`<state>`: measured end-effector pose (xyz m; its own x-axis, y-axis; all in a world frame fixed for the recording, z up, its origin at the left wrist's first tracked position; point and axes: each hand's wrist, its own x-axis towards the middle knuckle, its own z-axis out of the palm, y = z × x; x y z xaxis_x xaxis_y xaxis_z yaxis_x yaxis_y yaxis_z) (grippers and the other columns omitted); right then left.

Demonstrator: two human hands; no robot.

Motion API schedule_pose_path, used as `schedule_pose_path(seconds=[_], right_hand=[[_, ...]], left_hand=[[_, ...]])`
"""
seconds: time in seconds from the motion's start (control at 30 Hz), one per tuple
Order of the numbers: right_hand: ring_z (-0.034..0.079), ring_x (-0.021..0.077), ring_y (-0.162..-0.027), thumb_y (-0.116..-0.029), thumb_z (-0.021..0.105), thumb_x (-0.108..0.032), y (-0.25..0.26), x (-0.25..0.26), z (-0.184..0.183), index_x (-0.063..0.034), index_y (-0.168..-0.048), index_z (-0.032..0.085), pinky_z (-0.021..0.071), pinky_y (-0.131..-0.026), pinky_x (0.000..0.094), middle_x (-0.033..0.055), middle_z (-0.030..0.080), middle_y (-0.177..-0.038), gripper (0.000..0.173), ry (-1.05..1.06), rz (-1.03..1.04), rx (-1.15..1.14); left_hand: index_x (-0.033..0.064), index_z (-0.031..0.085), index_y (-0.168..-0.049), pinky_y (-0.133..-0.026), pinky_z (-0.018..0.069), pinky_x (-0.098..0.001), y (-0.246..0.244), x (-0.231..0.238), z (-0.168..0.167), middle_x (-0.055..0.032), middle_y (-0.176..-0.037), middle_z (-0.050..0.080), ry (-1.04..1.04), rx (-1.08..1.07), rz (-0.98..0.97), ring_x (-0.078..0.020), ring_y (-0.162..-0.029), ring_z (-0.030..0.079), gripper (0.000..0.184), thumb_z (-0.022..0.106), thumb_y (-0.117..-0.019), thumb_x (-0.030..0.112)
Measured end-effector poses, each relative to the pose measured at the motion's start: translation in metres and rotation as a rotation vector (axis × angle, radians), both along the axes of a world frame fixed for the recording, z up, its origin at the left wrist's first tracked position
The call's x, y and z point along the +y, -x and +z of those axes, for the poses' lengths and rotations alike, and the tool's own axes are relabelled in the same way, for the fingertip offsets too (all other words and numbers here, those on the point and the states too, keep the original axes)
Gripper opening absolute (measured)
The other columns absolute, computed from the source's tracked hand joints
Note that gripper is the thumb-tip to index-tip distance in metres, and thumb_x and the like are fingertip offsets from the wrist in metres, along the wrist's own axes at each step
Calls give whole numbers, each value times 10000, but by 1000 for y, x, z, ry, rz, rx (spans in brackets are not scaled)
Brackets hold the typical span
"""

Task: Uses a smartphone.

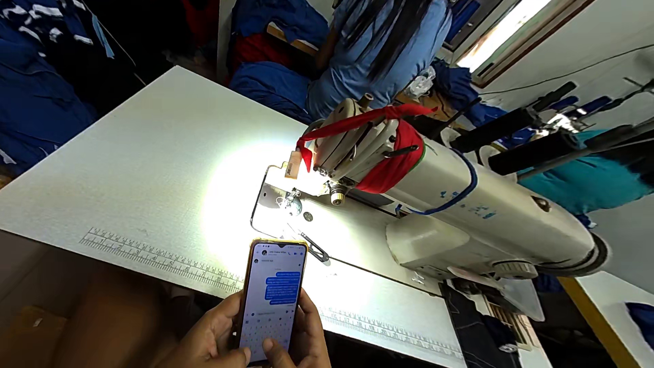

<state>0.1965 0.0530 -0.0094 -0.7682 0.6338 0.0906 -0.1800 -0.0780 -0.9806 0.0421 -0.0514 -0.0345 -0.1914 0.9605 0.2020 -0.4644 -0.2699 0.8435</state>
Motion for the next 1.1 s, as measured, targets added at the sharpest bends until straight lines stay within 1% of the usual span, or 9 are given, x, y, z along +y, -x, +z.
schedule_pose_path(seconds=[0.13,0.27,0.37,0.43,0.53,0.63,0.77,0.97,1.1], right_hand=[[669,153,-1142,-909,573,97,-1,2,0,111,-1500,124,621,-861,336,123,577,-1368,742,20,26,8],[661,150,-1160,-920,525,97,-5,7,-3,92,-1521,124,611,-896,353,101,576,-1384,723,49,75,45],[647,167,-1201,-958,456,70,-9,13,-6,42,-1557,127,599,-932,398,71,574,-1421,683,110,157,96],[653,158,-1188,-967,432,79,-8,14,-7,50,-1553,120,604,-928,391,71,580,-1409,664,85,154,84],[661,147,-1167,-989,457,55,-5,10,-6,69,-1545,129,609,-902,361,88,587,-1397,646,57,104,63],[671,145,-1139,-977,449,78,-3,7,-5,99,-1528,125,619,-872,347,104,587,-1376,639,36,71,32],[645,151,-1194,-909,511,111,-6,10,0,105,-1541,43,599,-940,370,117,538,-1430,786,63,152,24],[597,184,-1279,-852,572,149,-8,13,-5,132,-1542,0,547,-1042,399,177,481,-1487,896,18,198,47],[590,180,-1287,-862,575,143,-8,13,-5,143,-1540,-3,536,-1058,396,188,468,-1494,891,5,195,45]], left_hand=[[72,403,-1449,-900,614,-359,2,0,-1,-38,-1352,624,-9,-12,-22,-169,-1155,669,615,549,-880,-110],[67,418,-1434,-858,627,-345,0,0,0,-38,-1330,644,31,21,25,-163,-1130,684,571,496,-901,-124],[70,423,-1434,-873,622,-355,0,0,-1,-52,-1322,653,40,0,40,-171,-1127,687,556,472,-916,-127],[77,419,-1437,-878,620,-361,0,-1,-2,-52,-1330,647,22,-25,24,-177,-1130,684,573,484,-906,-126],[86,410,-1452,-898,612,-365,2,-1,-2,-49,-1350,634,0,-52,-11,-179,-1145,675,606,509,-895,-130],[83,407,-1449,-915,609,-371,2,-1,-2,-48,-1354,633,12,-45,-7,-182,-1165,669,614,513,-884,-134],[105,410,-1442,-861,626,-360,2,-2,0,-27,-1342,641,33,-57,-6,-176,-1124,687,613,520,-885,-127],[90,392,-1452,-875,621,-363,2,-1,0,-46,-1357,631,30,-58,-16,-186,-1150,676,619,511,-885,-130],[103,404,-1448,-870,621,-364,3,-1,-1,-50,-1355,632,11,-72,-21,-188,-1137,681,607,505,-894,-123]])
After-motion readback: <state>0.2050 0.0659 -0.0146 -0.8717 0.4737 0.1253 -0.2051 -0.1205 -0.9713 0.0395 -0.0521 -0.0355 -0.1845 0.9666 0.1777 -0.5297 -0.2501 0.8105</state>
